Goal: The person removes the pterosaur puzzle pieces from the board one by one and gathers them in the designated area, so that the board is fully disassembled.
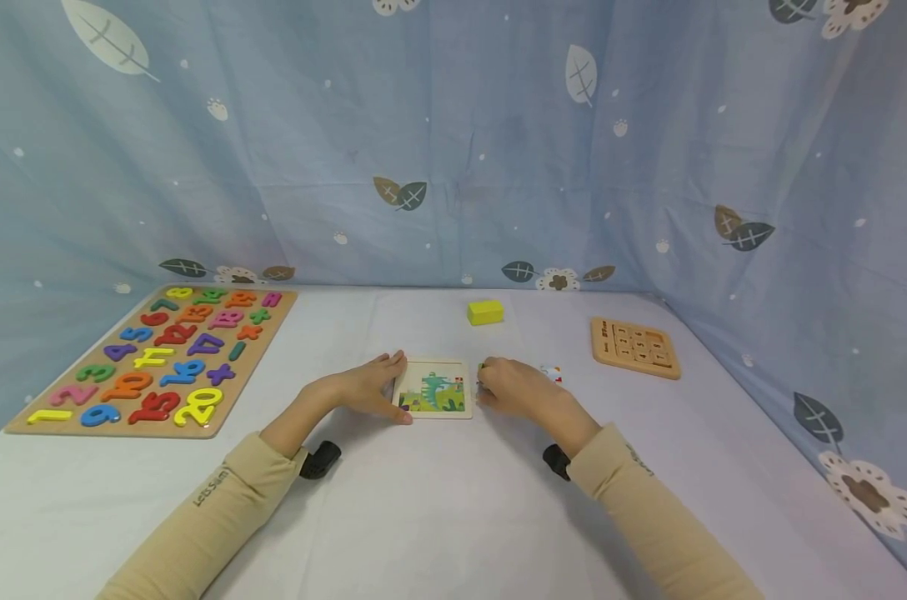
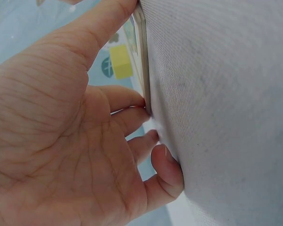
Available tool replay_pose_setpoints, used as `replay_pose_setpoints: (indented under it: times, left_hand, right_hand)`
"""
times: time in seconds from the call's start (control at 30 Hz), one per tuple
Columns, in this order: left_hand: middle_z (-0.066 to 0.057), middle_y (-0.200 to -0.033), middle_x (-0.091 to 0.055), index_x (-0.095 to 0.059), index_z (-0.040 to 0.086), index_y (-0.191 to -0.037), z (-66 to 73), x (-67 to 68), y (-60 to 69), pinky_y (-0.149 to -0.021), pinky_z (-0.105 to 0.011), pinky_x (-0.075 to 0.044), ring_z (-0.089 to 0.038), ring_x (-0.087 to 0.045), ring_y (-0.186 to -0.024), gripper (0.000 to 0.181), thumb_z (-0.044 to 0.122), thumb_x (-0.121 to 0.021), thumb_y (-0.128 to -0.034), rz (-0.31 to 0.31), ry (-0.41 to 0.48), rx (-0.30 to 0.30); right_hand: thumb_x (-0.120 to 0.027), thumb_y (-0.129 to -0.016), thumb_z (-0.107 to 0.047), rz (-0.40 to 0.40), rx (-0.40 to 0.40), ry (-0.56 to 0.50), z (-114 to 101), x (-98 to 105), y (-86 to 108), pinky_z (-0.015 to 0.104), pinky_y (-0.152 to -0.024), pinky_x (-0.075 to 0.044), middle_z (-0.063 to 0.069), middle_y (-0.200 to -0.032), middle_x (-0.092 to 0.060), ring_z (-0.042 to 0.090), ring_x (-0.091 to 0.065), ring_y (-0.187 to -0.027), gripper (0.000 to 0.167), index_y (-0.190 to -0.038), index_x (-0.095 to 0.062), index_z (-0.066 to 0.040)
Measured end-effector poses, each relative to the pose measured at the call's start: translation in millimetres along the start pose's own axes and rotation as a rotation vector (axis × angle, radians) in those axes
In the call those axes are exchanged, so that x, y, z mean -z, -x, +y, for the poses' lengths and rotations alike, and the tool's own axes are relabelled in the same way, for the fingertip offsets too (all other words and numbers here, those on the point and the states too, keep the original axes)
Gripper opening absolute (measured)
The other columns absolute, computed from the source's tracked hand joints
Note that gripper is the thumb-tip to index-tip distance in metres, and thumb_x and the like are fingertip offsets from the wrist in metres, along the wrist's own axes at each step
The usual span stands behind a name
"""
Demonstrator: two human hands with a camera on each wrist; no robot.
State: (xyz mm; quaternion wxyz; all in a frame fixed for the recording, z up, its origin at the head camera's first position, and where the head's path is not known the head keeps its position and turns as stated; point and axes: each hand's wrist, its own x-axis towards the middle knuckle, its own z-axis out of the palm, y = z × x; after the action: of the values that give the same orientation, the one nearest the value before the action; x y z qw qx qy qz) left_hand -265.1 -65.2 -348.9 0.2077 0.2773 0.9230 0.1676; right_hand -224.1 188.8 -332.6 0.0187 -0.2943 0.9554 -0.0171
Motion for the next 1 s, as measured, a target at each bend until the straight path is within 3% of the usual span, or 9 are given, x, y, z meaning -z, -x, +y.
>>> replay_pose_setpoints:
  times: [0.2,0.47,1.0]
  left_hand:
    - [-0.014,-0.162,-0.004,-0.011,-0.001,-0.153,2.9,0.9,1.9,-0.121,-0.046,-0.012,-0.032,-0.003,-0.150,0.107,0.049,-0.072,-0.0818,0.004,-0.005,0.011]
    - [-0.015,-0.162,-0.004,-0.010,-0.002,-0.153,3.1,1.0,2.2,-0.121,-0.048,-0.013,-0.034,-0.003,-0.150,0.106,0.048,-0.072,-0.0821,0.007,-0.015,0.008]
    - [-0.014,-0.162,-0.003,-0.010,-0.002,-0.153,2.9,0.9,3.1,-0.121,-0.049,-0.013,-0.034,-0.003,-0.150,0.107,0.047,-0.073,-0.0819,0.005,-0.006,0.014]
  right_hand:
    - [-0.068,-0.089,-0.010,-0.009,-0.005,-0.011,4.2,-0.3,5.8,0.023,-0.063,-0.047,0.009,-0.096,-0.066,0.009,-0.054,-0.073,0.016,-0.101,-0.069,0.000]
    - [-0.068,-0.089,-0.011,-0.009,0.011,-0.005,9.0,-1.5,9.6,0.020,-0.059,-0.042,0.000,-0.079,-0.057,0.007,-0.045,-0.066,0.007,-0.090,-0.068,-0.004]
    - [-0.069,-0.088,-0.011,0.014,0.047,-0.007,10.1,-5.6,8.7,0.019,-0.059,-0.041,0.001,-0.080,-0.059,0.007,-0.044,-0.065,0.010,-0.092,-0.069,-0.002]
